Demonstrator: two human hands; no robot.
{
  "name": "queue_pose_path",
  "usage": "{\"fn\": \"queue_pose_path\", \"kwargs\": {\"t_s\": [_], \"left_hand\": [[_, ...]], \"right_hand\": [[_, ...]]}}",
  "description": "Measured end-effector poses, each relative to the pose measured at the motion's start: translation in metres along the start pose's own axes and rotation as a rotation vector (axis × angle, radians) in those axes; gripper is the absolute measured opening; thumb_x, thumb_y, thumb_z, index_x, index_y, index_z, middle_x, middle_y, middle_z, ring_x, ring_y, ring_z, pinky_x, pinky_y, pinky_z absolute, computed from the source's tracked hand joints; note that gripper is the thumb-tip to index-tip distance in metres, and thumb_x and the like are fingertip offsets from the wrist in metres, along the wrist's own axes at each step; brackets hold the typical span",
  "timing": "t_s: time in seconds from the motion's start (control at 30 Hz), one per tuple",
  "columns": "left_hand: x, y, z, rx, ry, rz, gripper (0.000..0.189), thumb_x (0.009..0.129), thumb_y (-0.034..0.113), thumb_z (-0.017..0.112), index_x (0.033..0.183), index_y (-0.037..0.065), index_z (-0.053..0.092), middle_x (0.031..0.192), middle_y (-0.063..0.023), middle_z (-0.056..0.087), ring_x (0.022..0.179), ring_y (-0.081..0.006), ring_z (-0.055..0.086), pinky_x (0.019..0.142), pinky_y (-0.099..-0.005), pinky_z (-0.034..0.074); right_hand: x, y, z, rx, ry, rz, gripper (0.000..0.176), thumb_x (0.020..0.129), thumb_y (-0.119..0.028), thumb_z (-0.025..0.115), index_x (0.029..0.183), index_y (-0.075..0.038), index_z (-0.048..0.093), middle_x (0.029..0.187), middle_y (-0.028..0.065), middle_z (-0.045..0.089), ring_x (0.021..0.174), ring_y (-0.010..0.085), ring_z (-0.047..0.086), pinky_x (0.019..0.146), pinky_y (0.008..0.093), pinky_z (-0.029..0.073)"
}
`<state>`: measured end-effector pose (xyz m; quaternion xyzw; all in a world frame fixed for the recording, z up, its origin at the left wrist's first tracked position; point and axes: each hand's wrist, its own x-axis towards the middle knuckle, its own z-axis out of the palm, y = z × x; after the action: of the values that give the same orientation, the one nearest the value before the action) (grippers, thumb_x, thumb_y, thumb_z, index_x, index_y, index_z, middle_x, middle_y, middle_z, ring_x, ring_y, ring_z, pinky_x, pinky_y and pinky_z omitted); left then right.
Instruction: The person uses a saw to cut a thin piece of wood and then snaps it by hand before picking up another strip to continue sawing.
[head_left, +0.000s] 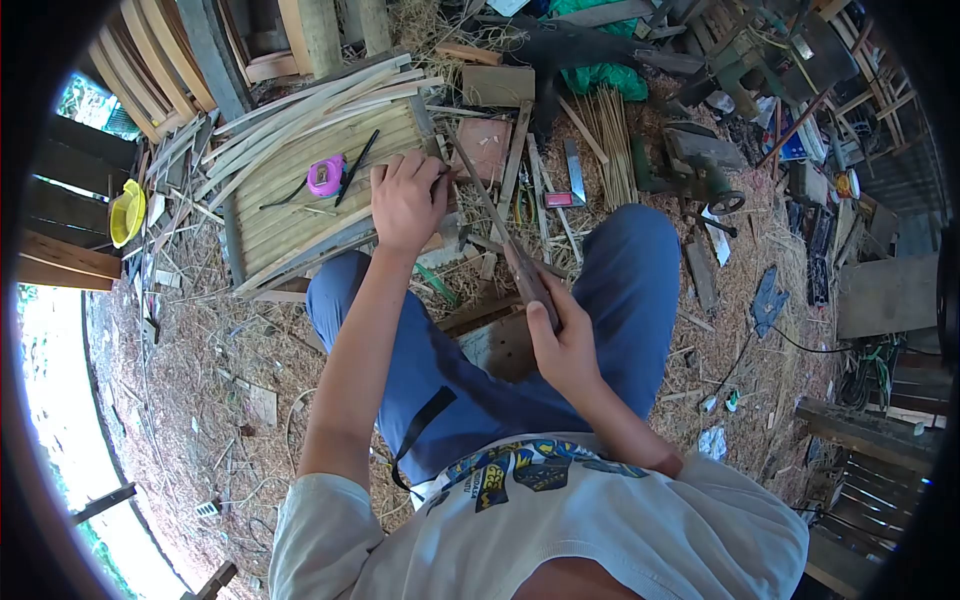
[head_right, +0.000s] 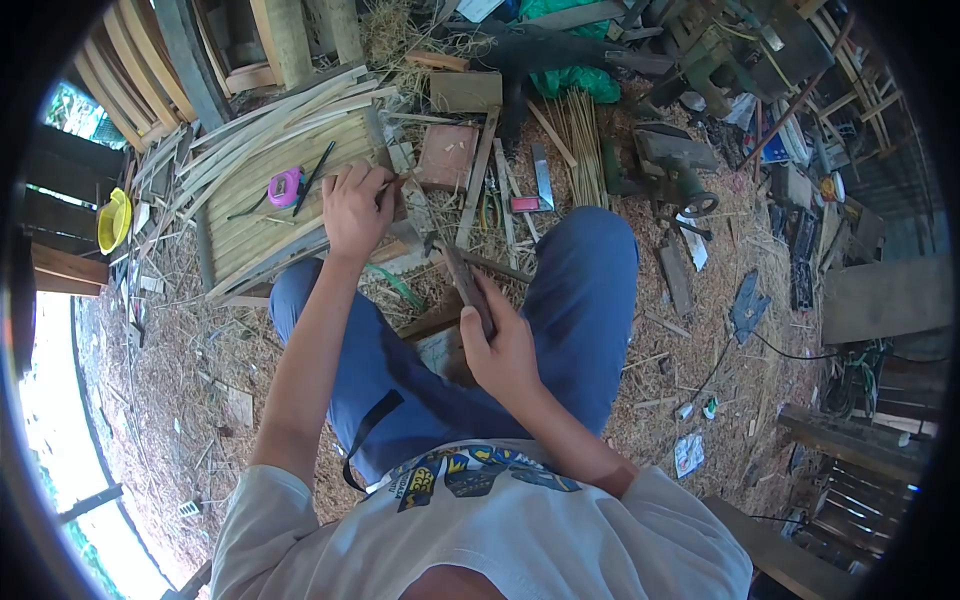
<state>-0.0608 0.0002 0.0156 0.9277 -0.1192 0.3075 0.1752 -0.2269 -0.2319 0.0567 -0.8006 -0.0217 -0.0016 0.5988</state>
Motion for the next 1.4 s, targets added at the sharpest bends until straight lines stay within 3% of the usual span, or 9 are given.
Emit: {"fn": "queue_pose_path", "kwargs": {"t_s": [0.1, 0.3, 0.5, 0.7, 0.9, 1.0, 1.2, 1.3, 1.4], "left_hand": [[-0.003, 0.0, 0.003, 0.001, 0.003, 0.007, 0.011, 0.087, 0.019, 0.079, 0.092, 0.014, 0.07, 0.092, -0.0049, 0.063, 0.092, -0.0281, 0.064, 0.083, -0.0447, 0.042], [-0.003, 0.002, 0.002, 0.003, 0.002, -0.002, 0.011, 0.089, 0.02, 0.078, 0.092, 0.014, 0.07, 0.093, -0.0045, 0.063, 0.094, -0.0274, 0.064, 0.086, -0.0446, 0.042], [-0.004, 0.004, 0.002, 0.011, 0.014, 0.005, 0.011, 0.088, 0.019, 0.079, 0.092, 0.014, 0.07, 0.093, -0.0044, 0.062, 0.093, -0.0275, 0.064, 0.087, -0.0448, 0.042], [-0.003, 0.001, 0.004, -0.007, 0.028, 0.02, 0.012, 0.086, 0.016, 0.079, 0.094, 0.014, 0.071, 0.092, -0.0055, 0.062, 0.095, -0.029, 0.065, 0.089, -0.0449, 0.043], [-0.003, 0.003, 0.003, -0.003, 0.013, -0.013, 0.011, 0.086, 0.016, 0.079, 0.094, 0.015, 0.071, 0.091, -0.0043, 0.062, 0.094, -0.0283, 0.064, 0.086, -0.045, 0.042], [-0.003, 0.002, 0.004, 0.004, 0.017, -0.008, 0.01, 0.087, 0.017, 0.079, 0.094, 0.015, 0.071, 0.091, -0.0043, 0.062, 0.092, -0.0282, 0.064, 0.084, -0.0446, 0.042], [-0.002, 0.002, 0.004, 0.028, 0.005, -0.021, 0.013, 0.088, 0.021, 0.08, 0.091, 0.014, 0.069, 0.092, -0.0043, 0.062, 0.092, -0.0274, 0.065, 0.086, -0.0444, 0.042], [-0.003, 0.003, 0.004, 0.003, 0.007, -0.022, 0.01, 0.088, 0.019, 0.079, 0.093, 0.015, 0.071, 0.091, -0.0049, 0.062, 0.092, -0.0283, 0.064, 0.088, -0.0456, 0.042], [-0.003, 0.002, 0.005, 0.023, 0.02, -0.003, 0.013, 0.087, 0.02, 0.08, 0.09, 0.014, 0.069, 0.092, -0.0045, 0.062, 0.092, -0.0275, 0.065, 0.086, -0.0445, 0.042]], "right_hand": [[0.002, 0.008, 0.009, -0.029, 0.04, -0.061, 0.052, 0.106, -0.02, 0.06, 0.152, 0.004, 0.055, 0.108, 0.0176, 0.075, 0.096, 0.0183, 0.072, 0.088, 0.0334, 0.055], [-0.019, -0.006, -0.014, 0.073, -0.007, 0.162, 0.052, 0.106, -0.02, 0.06, 0.151, 0.005, 0.055, 0.108, 0.0182, 0.075, 0.096, 0.0192, 0.072, 0.087, 0.0341, 0.055], [0.019, -0.002, 0.004, -0.011, 0.019, 0.028, 0.053, 0.106, -0.021, 0.061, 0.151, 0.005, 0.055, 0.109, 0.0208, 0.076, 0.096, 0.0238, 0.074, 0.088, 0.0375, 0.055], [-0.01, 0.01, -0.006, -0.045, 0.045, -0.066, 0.052, 0.106, -0.023, 0.06, 0.151, 0.002, 0.056, 0.111, 0.0225, 0.075, 0.1, 0.0275, 0.074, 0.092, 0.0376, 0.055], [0.009, -0.002, 0.0, 0.043, -0.025, 0.106, 0.052, 0.107, -0.023, 0.06, 0.152, 0.001, 0.056, 0.113, 0.0218, 0.075, 0.1, 0.0243, 0.074, 0.092, 0.037, 0.055], [-0.012, 0.004, -0.009, 0.016, 0.042, -0.045, 0.052, 0.107, -0.023, 0.06, 0.152, 0.001, 0.056, 0.108, 0.0205, 0.075, 0.095, 0.0236, 0.072, 0.091, 0.0368, 0.055], [0.019, -0.008, -0.002, 0.017, -0.055, 0.143, 0.053, 0.106, -0.022, 0.061, 0.152, 0.004, 0.055, 0.115, 0.0222, 0.076, 0.103, 0.0231, 0.075, 0.094, 0.0357, 0.055], [-0.008, 0.002, -0.013, -0.044, 0.009, -0.036, 0.053, 0.106, -0.023, 0.061, 0.15, 0.005, 0.056, 0.112, 0.0229, 0.076, 0.1, 0.0246, 0.075, 0.091, 0.0366, 0.055], [-0.007, 0.01, -0.011, -0.034, 0.051, -0.058, 0.052, 0.106, -0.024, 0.062, 0.149, 0.005, 0.057, 0.11, 0.0223, 0.076, 0.094, 0.0244, 0.073, 0.088, 0.0362, 0.055]]}}
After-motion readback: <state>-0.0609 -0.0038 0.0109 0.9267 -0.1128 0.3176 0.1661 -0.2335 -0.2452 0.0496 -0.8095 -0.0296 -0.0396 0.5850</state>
